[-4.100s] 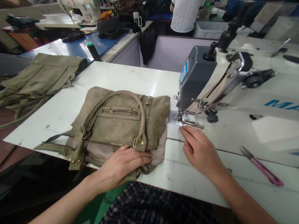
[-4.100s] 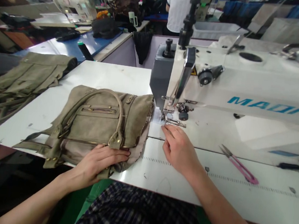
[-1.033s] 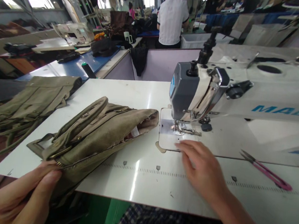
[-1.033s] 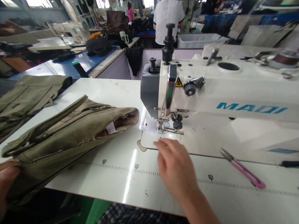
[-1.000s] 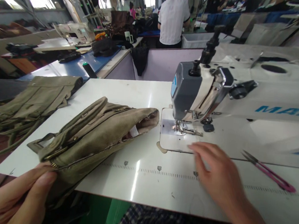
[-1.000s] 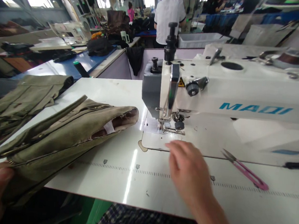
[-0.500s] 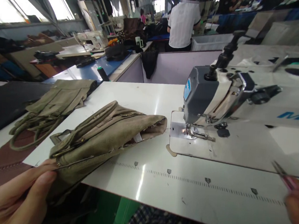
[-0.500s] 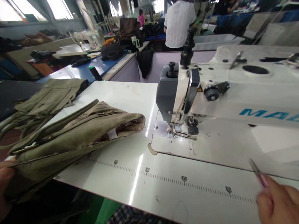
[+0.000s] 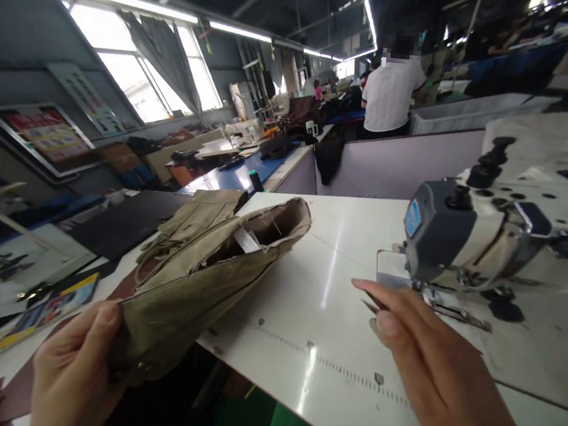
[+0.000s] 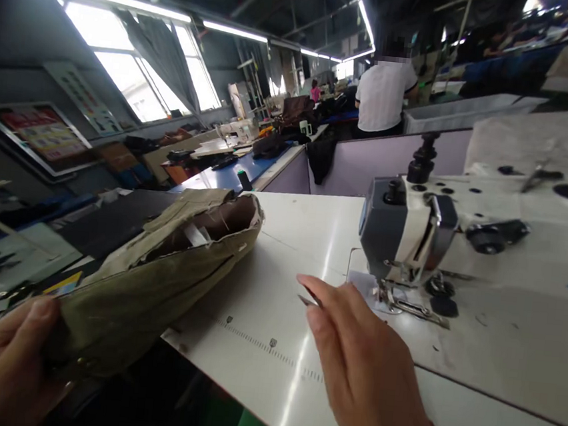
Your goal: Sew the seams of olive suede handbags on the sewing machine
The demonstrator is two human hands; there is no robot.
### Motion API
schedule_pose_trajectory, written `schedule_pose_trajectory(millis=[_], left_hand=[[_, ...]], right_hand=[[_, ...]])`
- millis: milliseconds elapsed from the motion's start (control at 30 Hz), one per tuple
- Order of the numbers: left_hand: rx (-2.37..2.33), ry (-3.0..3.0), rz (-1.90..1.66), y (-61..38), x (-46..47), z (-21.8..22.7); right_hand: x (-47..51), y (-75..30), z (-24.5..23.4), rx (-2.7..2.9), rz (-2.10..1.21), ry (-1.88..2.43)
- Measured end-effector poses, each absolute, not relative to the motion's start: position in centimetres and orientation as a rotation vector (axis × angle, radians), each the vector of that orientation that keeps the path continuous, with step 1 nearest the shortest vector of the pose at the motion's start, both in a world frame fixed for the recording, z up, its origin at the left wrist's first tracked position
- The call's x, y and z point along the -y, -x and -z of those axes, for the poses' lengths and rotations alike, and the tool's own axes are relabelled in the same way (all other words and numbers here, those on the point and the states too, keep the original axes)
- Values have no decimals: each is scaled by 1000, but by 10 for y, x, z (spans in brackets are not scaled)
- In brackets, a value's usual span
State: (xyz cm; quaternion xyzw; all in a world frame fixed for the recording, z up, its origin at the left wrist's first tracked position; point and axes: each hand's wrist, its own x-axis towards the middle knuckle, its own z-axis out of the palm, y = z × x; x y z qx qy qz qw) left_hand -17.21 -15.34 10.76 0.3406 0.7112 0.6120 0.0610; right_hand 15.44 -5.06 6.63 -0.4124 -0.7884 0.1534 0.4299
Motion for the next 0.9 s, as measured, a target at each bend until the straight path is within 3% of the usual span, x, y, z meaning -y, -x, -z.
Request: schedule_pose_trajectory(millis=[267, 400, 667, 900], left_hand=[[-1979, -815, -1968, 161, 155, -113], [-1923, -817, -1883, 170, 155, -113], [-1929, -870, -1813, 172, 163, -102], [-1927, -859, -1844, 165, 173, -86]], right_hand=[[5, -108, -75, 1977, -196, 1138], [7, -112, -63, 2048, -398, 1100], [32, -139, -36, 1832, -1213, 985], [72, -161, -16, 2025, -1233, 1190]])
